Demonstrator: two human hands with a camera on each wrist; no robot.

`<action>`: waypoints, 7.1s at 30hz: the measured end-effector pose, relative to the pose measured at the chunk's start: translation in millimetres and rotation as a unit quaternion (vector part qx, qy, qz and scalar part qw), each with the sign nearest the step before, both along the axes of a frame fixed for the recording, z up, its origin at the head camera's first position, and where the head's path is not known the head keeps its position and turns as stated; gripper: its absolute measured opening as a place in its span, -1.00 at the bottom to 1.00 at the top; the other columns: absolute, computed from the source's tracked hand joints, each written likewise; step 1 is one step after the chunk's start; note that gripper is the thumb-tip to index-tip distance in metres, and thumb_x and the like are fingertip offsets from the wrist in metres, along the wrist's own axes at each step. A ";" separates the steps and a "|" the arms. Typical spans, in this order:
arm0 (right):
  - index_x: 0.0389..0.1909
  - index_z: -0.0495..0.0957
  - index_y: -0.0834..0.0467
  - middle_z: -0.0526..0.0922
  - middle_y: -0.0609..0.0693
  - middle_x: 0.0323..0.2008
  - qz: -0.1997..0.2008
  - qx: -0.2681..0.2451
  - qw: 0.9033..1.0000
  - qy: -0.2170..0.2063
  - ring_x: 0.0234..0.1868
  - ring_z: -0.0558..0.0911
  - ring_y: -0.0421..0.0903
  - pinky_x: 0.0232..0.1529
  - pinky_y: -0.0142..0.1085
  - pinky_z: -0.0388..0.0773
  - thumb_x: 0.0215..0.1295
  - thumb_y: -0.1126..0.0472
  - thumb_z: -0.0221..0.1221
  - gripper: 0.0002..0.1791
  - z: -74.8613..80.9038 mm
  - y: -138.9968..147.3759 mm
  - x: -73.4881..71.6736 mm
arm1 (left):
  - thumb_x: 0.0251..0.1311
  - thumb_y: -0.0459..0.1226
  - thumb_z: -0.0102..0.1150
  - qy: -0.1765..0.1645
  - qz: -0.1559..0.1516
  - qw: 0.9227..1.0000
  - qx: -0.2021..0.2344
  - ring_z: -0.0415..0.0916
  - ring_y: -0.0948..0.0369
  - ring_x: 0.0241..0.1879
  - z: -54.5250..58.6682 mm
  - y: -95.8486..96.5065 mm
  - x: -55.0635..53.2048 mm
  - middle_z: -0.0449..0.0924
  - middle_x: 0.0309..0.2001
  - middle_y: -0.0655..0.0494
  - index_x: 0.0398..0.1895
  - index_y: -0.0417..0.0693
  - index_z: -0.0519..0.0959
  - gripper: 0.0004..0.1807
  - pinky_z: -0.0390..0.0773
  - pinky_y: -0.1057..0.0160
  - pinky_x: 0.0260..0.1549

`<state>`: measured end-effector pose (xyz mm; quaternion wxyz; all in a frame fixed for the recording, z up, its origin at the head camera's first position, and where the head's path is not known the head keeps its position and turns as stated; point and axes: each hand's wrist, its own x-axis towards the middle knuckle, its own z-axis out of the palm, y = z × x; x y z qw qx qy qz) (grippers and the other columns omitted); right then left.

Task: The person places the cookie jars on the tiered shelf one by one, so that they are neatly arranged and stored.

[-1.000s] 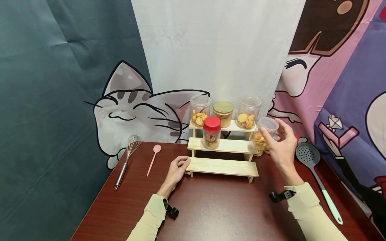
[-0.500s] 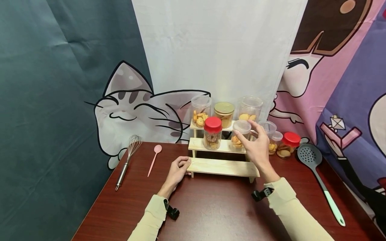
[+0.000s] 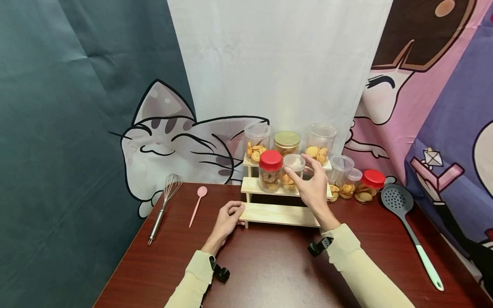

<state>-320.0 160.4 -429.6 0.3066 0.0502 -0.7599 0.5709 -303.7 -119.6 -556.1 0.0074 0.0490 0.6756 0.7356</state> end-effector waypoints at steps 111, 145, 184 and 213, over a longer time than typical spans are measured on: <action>0.52 0.51 0.01 0.66 0.16 0.34 -0.245 0.062 0.952 -0.172 -0.17 0.43 -0.55 -0.15 -0.73 0.33 0.21 -0.18 0.54 -0.12 -37.9 236.2 16.9 | 0.57 -0.27 0.25 -0.010 -0.004 1.000 -0.018 0.69 0.23 -0.29 1.1 0.0 -1.5 0.72 0.06 -0.32 0.31 -0.43 0.59 -0.57 0.79 0.32 -0.37; 0.38 0.62 0.04 0.71 -0.02 0.08 -0.088 0.072 0.994 0.003 -0.07 0.61 -0.40 -0.13 -0.74 0.52 0.15 0.25 0.60 -0.27 -2.2 120.1 45.5 | 0.58 -0.24 0.24 -0.010 -0.001 1.000 -0.027 0.67 0.24 -0.32 -0.4 -1.1 0.0 0.72 0.06 -0.32 0.31 -0.42 0.58 -0.56 0.78 0.34 -0.36; 0.50 0.49 0.08 0.64 0.10 0.34 -0.004 0.045 0.998 -0.036 0.34 0.64 0.03 0.40 0.01 0.65 0.25 0.02 0.59 -0.16 -2.5 65.3 9.9 | 0.58 -0.25 0.24 -0.013 -0.008 1.000 -0.017 0.69 0.26 -0.31 0.9 -2.3 -0.1 0.71 0.07 -0.36 0.34 -0.49 0.53 -0.51 0.79 0.35 -0.35; 0.62 0.27 0.15 0.48 0.22 0.52 -0.087 0.112 0.983 -0.113 0.47 0.54 0.26 0.52 0.12 0.50 0.38 -0.09 0.47 -0.06 -19.4 155.8 3.9 | 0.59 -0.24 0.23 -0.015 -0.005 1.000 -0.025 0.69 0.25 -0.31 -0.3 -2.6 0.4 0.72 0.06 -0.32 0.32 -0.45 0.57 -0.54 0.79 0.34 -0.35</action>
